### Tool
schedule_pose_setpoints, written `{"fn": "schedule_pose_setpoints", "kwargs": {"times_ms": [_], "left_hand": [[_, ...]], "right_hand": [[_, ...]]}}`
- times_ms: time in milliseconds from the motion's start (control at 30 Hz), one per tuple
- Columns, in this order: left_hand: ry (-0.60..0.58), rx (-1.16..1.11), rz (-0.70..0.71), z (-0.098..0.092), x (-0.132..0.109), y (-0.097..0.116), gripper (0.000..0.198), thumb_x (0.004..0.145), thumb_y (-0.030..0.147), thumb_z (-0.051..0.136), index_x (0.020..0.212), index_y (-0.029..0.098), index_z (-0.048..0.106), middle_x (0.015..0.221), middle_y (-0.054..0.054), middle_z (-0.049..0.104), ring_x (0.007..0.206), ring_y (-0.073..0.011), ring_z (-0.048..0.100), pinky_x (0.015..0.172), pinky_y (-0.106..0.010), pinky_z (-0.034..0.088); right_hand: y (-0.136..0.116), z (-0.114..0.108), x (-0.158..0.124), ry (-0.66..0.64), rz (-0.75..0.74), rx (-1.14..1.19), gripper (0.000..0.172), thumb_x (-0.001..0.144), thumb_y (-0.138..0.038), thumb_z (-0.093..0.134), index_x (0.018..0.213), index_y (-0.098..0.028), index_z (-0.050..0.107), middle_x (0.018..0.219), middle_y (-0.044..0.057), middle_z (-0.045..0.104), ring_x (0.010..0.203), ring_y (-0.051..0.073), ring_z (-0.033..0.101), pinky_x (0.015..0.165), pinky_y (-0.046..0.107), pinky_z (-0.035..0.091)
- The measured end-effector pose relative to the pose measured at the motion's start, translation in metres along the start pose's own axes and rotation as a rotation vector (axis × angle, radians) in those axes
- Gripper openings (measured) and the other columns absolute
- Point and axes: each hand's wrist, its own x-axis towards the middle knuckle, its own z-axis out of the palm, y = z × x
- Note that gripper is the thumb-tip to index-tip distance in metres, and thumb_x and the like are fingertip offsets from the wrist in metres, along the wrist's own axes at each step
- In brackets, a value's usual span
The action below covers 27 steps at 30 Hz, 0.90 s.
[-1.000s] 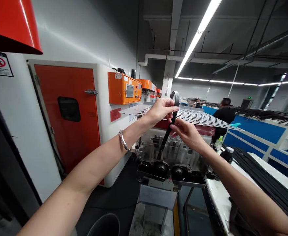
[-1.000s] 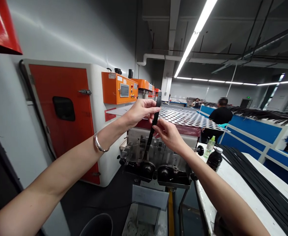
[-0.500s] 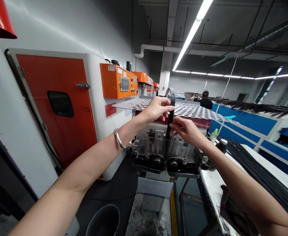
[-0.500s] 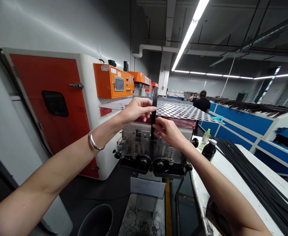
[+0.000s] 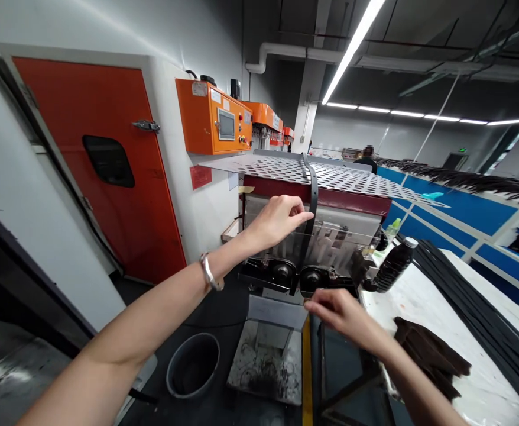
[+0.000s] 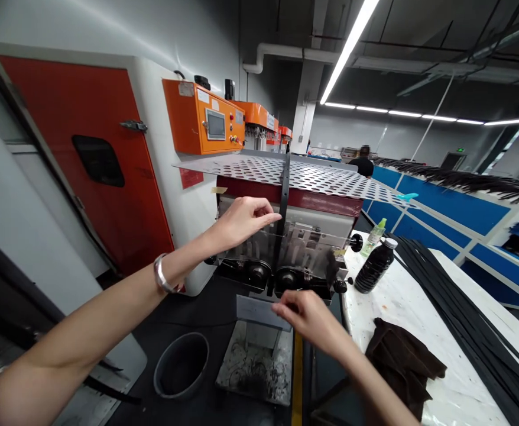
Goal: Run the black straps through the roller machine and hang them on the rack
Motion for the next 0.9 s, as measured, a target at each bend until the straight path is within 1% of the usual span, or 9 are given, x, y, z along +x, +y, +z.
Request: {"fn": "schedule_pose_setpoints", "kwargs": {"times_ms": [100, 167, 233, 333, 433, 500, 667, 800, 900], "left_hand": [[-0.02, -0.114, -0.121, 0.002, -0.053, -0.003, 0.028, 0.089, 0.042, 0.056, 0.076, 0.018, 0.064, 0.065, 0.003, 0.06, 0.062, -0.0111, 0.05, 0.06, -0.025, 0.035], [-0.075, -0.225, -0.272, 0.012, -0.097, -0.011, 0.029, 0.09, 0.044, 0.054, 0.079, 0.019, 0.064, 0.067, 0.003, 0.059, 0.063, -0.0114, 0.051, 0.06, -0.025, 0.036], [-0.15, -0.338, -0.465, 0.034, -0.145, -0.026, 0.028, 0.09, 0.045, 0.053, 0.08, 0.02, 0.063, 0.066, 0.003, 0.058, 0.061, -0.0111, 0.05, 0.057, -0.024, 0.037], [-0.247, -0.514, -0.737, 0.078, -0.214, -0.057, 0.027, 0.088, 0.048, 0.053, 0.081, 0.023, 0.063, 0.064, 0.004, 0.06, 0.051, -0.0102, 0.046, 0.047, -0.024, 0.034], [-0.267, -0.579, -0.859, 0.116, -0.271, -0.084, 0.024, 0.084, 0.052, 0.056, 0.076, 0.029, 0.063, 0.062, 0.007, 0.062, 0.044, -0.0098, 0.044, 0.041, -0.023, 0.03], [-0.264, -0.58, -0.92, 0.13, -0.297, -0.094, 0.022, 0.081, 0.051, 0.058, 0.073, 0.03, 0.063, 0.06, 0.008, 0.062, 0.041, -0.0097, 0.044, 0.039, -0.023, 0.029], [-0.256, -0.542, -0.99, 0.143, -0.315, -0.099, 0.032, 0.08, 0.054, 0.055, 0.08, 0.022, 0.062, 0.065, 0.003, 0.061, 0.047, -0.0105, 0.047, 0.041, -0.023, 0.031], [-0.189, -0.608, -1.041, 0.157, -0.299, -0.099, 0.044, 0.076, 0.053, 0.061, 0.1, 0.017, 0.061, 0.082, -0.002, 0.062, 0.072, -0.0156, 0.057, 0.056, -0.024, 0.041], [-0.202, -0.753, -1.176, 0.172, -0.284, -0.095, 0.042, 0.071, 0.044, 0.066, 0.102, 0.016, 0.061, 0.093, -0.005, 0.062, 0.09, -0.0189, 0.057, 0.071, -0.027, 0.044]], "right_hand": [[0.055, 0.056, -0.001, 0.034, 0.124, 0.11, 0.037, 0.09, -0.053, 0.054, 0.077, -0.019, 0.062, 0.067, 0.001, 0.061, 0.063, 0.017, 0.055, 0.057, 0.027, 0.035], [0.087, 0.087, 0.006, 0.152, 0.194, 0.231, 0.037, 0.086, -0.055, 0.059, 0.095, -0.019, 0.064, 0.09, 0.007, 0.069, 0.08, 0.023, 0.063, 0.066, 0.03, 0.044], [0.109, 0.109, 0.018, 0.267, 0.246, 0.319, 0.047, 0.082, -0.056, 0.062, 0.11, -0.018, 0.062, 0.111, 0.013, 0.067, 0.098, 0.029, 0.063, 0.077, 0.035, 0.048], [0.123, 0.125, 0.034, 0.349, 0.288, 0.343, 0.047, 0.08, -0.054, 0.062, 0.111, -0.02, 0.062, 0.118, 0.015, 0.065, 0.109, 0.034, 0.06, 0.086, 0.04, 0.048], [0.123, 0.127, 0.042, 0.358, 0.289, 0.318, 0.03, 0.079, -0.045, 0.061, 0.099, -0.023, 0.065, 0.11, 0.012, 0.068, 0.109, 0.034, 0.06, 0.092, 0.043, 0.045], [0.121, 0.126, 0.042, 0.342, 0.273, 0.297, 0.02, 0.079, -0.04, 0.06, 0.089, -0.024, 0.065, 0.103, 0.01, 0.069, 0.106, 0.034, 0.06, 0.094, 0.043, 0.042], [0.119, 0.134, 0.029, 0.258, 0.262, 0.3, 0.012, 0.074, -0.034, 0.059, 0.076, -0.022, 0.061, 0.093, 0.008, 0.066, 0.101, 0.031, 0.057, 0.094, 0.04, 0.038], [0.117, 0.151, 0.009, 0.106, 0.332, 0.435, 0.012, 0.069, -0.033, 0.057, 0.068, -0.021, 0.056, 0.075, 0.003, 0.061, 0.081, 0.023, 0.056, 0.078, 0.033, 0.042], [0.112, 0.163, -0.007, -0.002, 0.397, 0.567, 0.015, 0.069, -0.033, 0.054, 0.062, -0.02, 0.052, 0.061, -0.002, 0.053, 0.064, 0.017, 0.05, 0.063, 0.027, 0.038]]}}
